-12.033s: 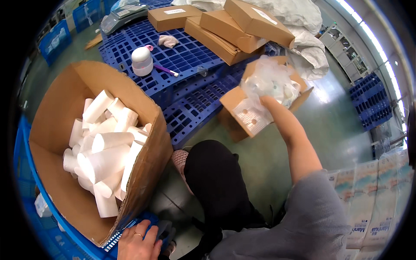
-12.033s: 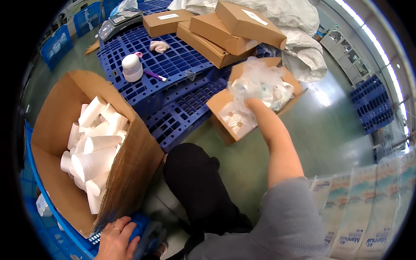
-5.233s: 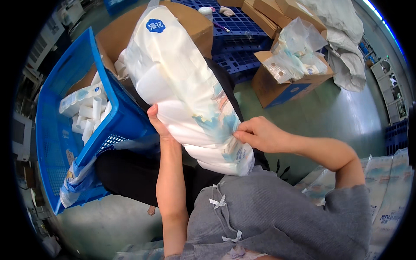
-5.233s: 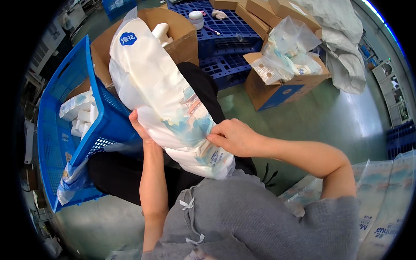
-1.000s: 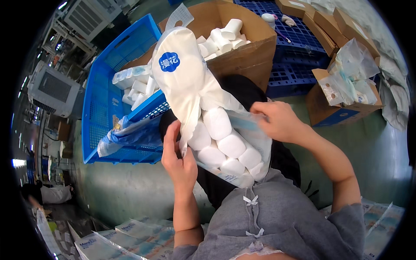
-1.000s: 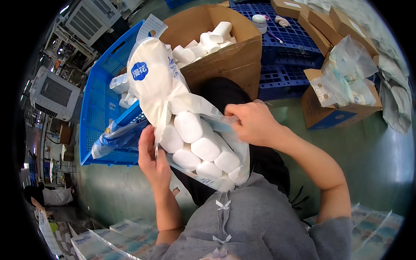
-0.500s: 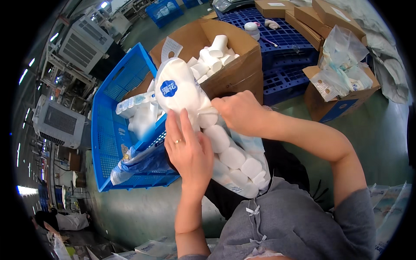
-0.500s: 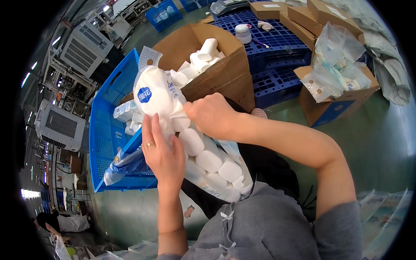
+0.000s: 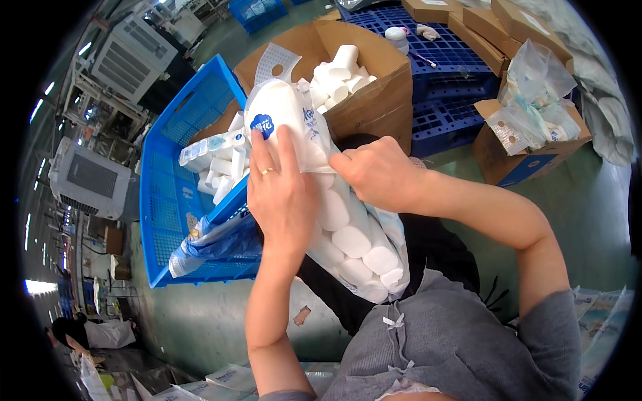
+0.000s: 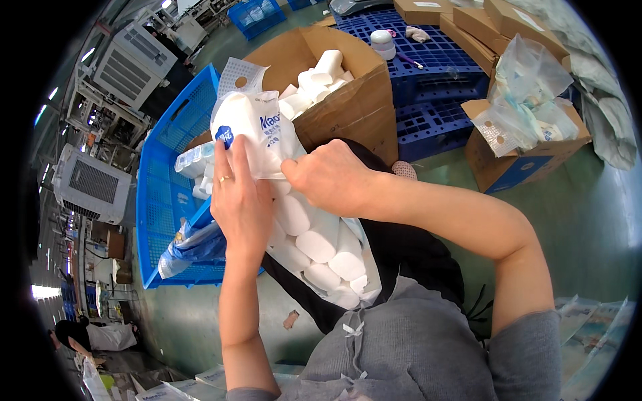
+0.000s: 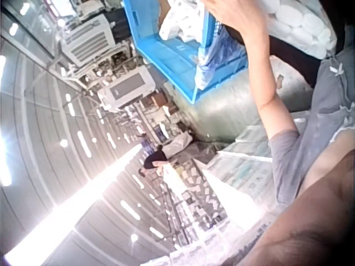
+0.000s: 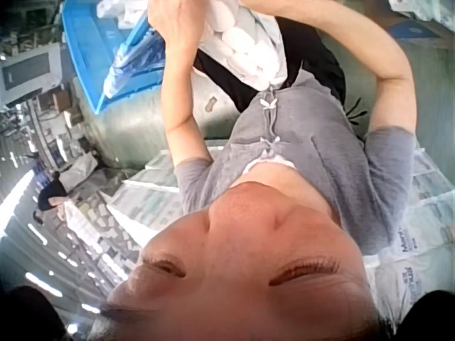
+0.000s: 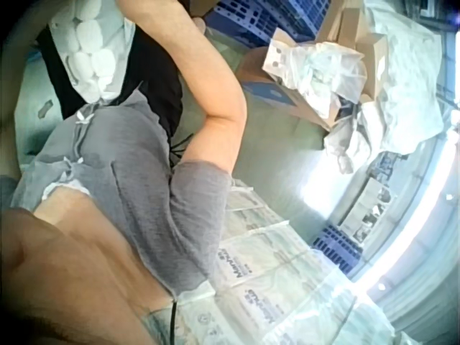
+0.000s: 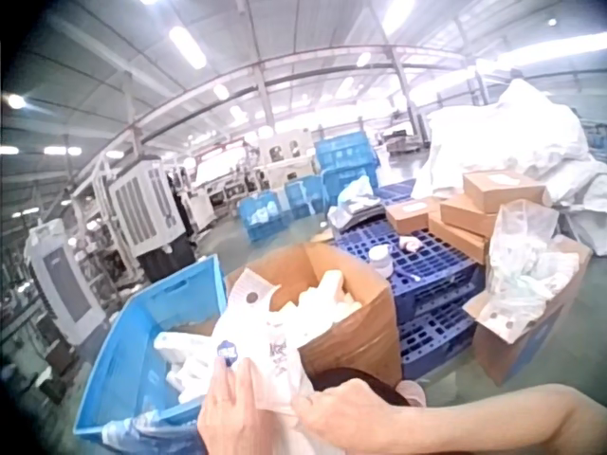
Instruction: The person sits on the floor in a warehouse and transfers white tissue paper rolls from a blue plastic crate into a cardboard box. They handle the rolls individually and in small groups, occasionally picking up a plastic-wrapped bundle of rolls to place into the box.
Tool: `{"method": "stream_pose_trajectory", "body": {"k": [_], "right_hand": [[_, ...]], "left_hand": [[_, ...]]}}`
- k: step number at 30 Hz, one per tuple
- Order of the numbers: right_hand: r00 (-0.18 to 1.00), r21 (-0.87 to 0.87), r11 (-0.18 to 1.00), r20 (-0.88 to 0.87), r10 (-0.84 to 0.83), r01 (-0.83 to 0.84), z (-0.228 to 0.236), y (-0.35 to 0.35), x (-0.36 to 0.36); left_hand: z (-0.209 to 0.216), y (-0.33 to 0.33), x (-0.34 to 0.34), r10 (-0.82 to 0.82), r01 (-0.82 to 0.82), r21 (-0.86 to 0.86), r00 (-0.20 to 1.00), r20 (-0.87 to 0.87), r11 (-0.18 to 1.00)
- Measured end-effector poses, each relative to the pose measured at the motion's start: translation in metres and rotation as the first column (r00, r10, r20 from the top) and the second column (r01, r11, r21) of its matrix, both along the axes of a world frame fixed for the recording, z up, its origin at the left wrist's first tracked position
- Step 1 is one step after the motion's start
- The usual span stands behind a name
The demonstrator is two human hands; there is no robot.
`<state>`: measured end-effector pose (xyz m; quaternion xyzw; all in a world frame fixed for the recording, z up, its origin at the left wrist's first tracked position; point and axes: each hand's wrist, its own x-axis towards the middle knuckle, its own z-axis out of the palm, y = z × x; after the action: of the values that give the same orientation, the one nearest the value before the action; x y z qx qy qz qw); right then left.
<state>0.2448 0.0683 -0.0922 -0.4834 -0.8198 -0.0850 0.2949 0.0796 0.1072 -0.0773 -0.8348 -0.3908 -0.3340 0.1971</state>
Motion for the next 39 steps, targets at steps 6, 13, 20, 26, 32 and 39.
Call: {"method": "stream_pose_trajectory", "body": {"k": [6, 13, 20, 26, 32, 39], "right_hand": [[0.996, 0.003, 0.996, 0.025, -0.091, 0.091, -0.005, 0.007, 0.017], [0.93, -0.348, 0.897, -0.146, -0.338, 0.272, -0.017, 0.004, 0.079], [0.957, -0.378, 0.919, -0.211, -0.201, 0.11, 0.015, 0.028, 0.049], [0.952, -0.152, 0.988, -0.307, -0.016, -0.032, 0.017, 0.08, 0.029], [0.96, -0.213, 0.963, -0.258, 0.109, -0.166, 0.047, 0.126, 0.02], [0.78, -0.371, 0.907, -0.62, -0.083, -0.199, 0.049, 0.164, 0.001]], "left_hand": [[-0.008, 0.03, -0.021, -0.134, 0.158, -0.088, 0.962, 0.236, 0.983], [-0.011, 0.058, -0.06, 0.072, 0.51, -0.449, 0.599, 0.798, 0.734], [-0.006, 0.07, -0.06, 0.147, 0.522, -0.552, 0.627, 0.765, 0.651], [0.01, 0.076, -0.031, -0.039, 0.601, -0.494, 0.658, 0.752, 0.629], [0.009, 0.107, -0.027, -0.13, 0.569, -0.402, 0.676, 0.725, 0.718], [0.014, 0.139, -0.013, 0.203, 0.612, -0.546, 0.54, 0.817, 0.572]]}}
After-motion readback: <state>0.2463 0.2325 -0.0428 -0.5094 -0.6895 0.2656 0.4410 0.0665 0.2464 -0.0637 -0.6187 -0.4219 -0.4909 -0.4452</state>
